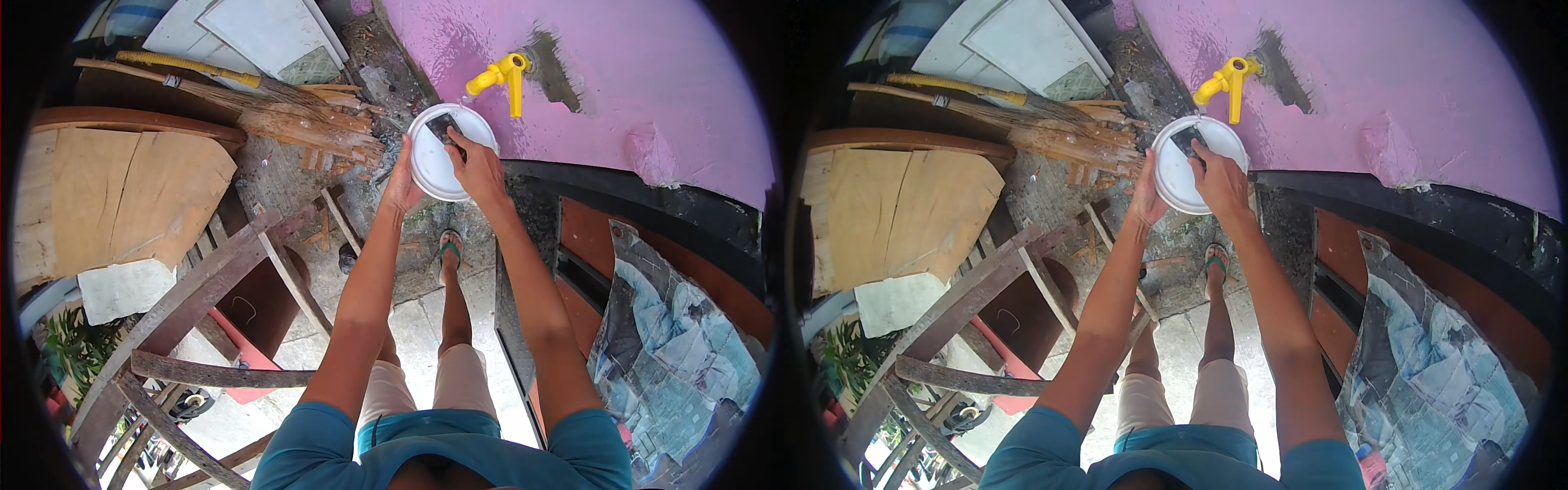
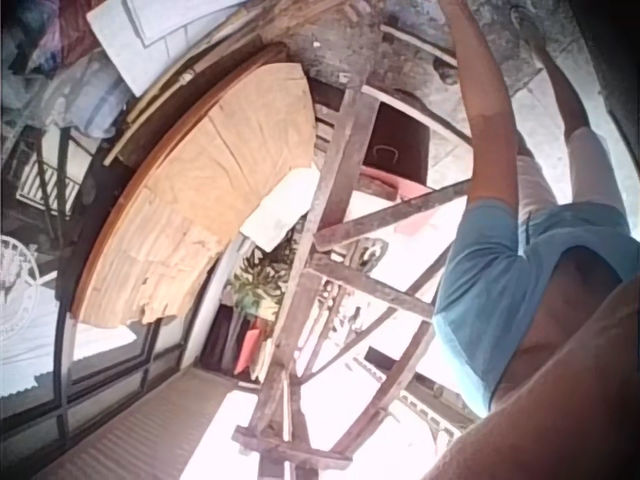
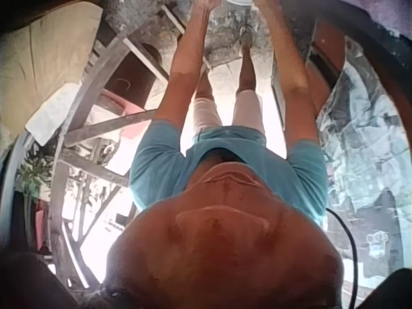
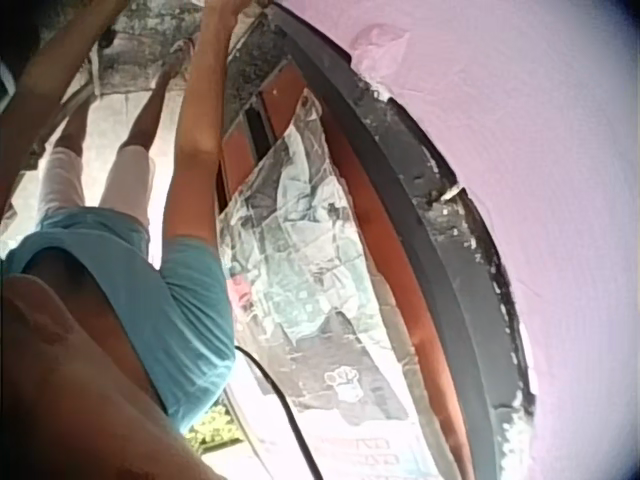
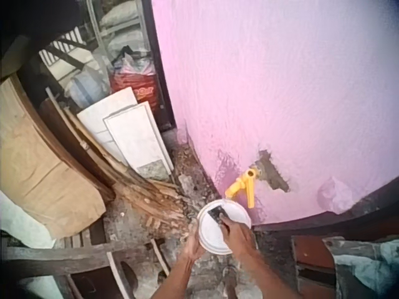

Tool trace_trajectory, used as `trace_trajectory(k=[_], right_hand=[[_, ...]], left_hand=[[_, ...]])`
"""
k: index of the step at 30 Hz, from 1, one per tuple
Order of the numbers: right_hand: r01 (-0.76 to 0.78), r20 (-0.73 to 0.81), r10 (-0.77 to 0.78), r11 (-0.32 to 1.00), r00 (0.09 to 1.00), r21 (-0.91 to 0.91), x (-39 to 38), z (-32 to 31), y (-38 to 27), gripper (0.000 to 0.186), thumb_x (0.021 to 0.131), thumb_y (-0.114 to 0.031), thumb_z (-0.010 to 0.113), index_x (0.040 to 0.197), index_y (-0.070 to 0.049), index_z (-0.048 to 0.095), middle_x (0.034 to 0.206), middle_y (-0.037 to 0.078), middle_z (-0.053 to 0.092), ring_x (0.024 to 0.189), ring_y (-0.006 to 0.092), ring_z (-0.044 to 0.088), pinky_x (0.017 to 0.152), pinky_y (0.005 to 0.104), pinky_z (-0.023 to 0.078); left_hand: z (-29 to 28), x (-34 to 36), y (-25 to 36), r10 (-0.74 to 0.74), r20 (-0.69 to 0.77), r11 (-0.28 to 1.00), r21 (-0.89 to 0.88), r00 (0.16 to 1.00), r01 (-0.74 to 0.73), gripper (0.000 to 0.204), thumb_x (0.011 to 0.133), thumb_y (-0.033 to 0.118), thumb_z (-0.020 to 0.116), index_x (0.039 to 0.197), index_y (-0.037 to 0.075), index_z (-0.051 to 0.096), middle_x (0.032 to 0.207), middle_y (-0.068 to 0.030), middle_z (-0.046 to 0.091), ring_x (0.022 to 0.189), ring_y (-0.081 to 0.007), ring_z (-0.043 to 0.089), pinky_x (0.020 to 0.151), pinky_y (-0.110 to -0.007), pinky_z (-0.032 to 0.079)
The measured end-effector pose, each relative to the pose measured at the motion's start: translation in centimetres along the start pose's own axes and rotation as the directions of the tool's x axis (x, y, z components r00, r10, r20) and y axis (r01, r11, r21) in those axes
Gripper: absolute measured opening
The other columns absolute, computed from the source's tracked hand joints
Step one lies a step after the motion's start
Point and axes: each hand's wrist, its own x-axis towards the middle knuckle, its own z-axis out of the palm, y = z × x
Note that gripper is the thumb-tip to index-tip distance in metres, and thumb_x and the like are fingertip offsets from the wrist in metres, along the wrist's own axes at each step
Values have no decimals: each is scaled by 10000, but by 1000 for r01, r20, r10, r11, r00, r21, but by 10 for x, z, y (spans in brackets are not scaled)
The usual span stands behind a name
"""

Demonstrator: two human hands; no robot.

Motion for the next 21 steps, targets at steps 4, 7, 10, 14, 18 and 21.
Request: trace_trajectory(k=[4,7,10,14,18,21], right_hand=[[88,53,-87,996,995,-25,-31,21,0,337,888,-246,594,1218,-178,609,864,210,652,828,384,629,709,415,502],[32,102,-30,999,994,-20,-33,19,-6,359,884,-230,582,1230,-136,590,904,207,659,869,386,626,773,444,495],[52,-96,-54,998,994,-20,7,9,1,355,892,-251,591,1238,-175,595,849,210,652,765,373,633,667,411,492],[98,20,-97,994,995,-38,-37,31,0,392,879,-272,607,1259,-183,576,830,200,653,768,374,633,662,419,490],[6,79,-1,999,997,-52,-30,13,-18,355,891,-233,569,1230,-130,589,830,207,654,800,392,627,709,476,487],[99,-30,-101,994,994,-49,-8,10,-19,341,898,-234,561,1221,-132,596,799,208,647,769,390,626,678,467,483]], left_hand=[[-8,-4,12,104,40,991,-89,994,-100,695,918,581,418,1354,41,408,1296,-133,524,1172,-238,522,1005,-387,416],[-6,-5,15,111,40,989,-106,993,-106,686,918,576,425,1348,43,414,1290,-130,530,1171,-236,523,1010,-389,410],[5,-4,3,60,6,991,-118,998,-59,654,915,554,459,1337,55,437,1292,-98,538,1177,-227,519,1014,-384,396],[-10,-4,12,136,5,972,-196,991,-132,650,914,546,466,1332,48,443,1296,-105,534,1171,-236,521,1011,-384,397],[-3,-4,16,155,22,964,-222,988,-146,618,925,517,467,1326,47,450,1286,-109,540,1159,-239,529,1000,-388,406],[-3,-1,17,141,24,964,-229,990,-132,618,927,516,459,1323,41,452,1280,-115,543,1158,-244,531,1003,-389,405]])
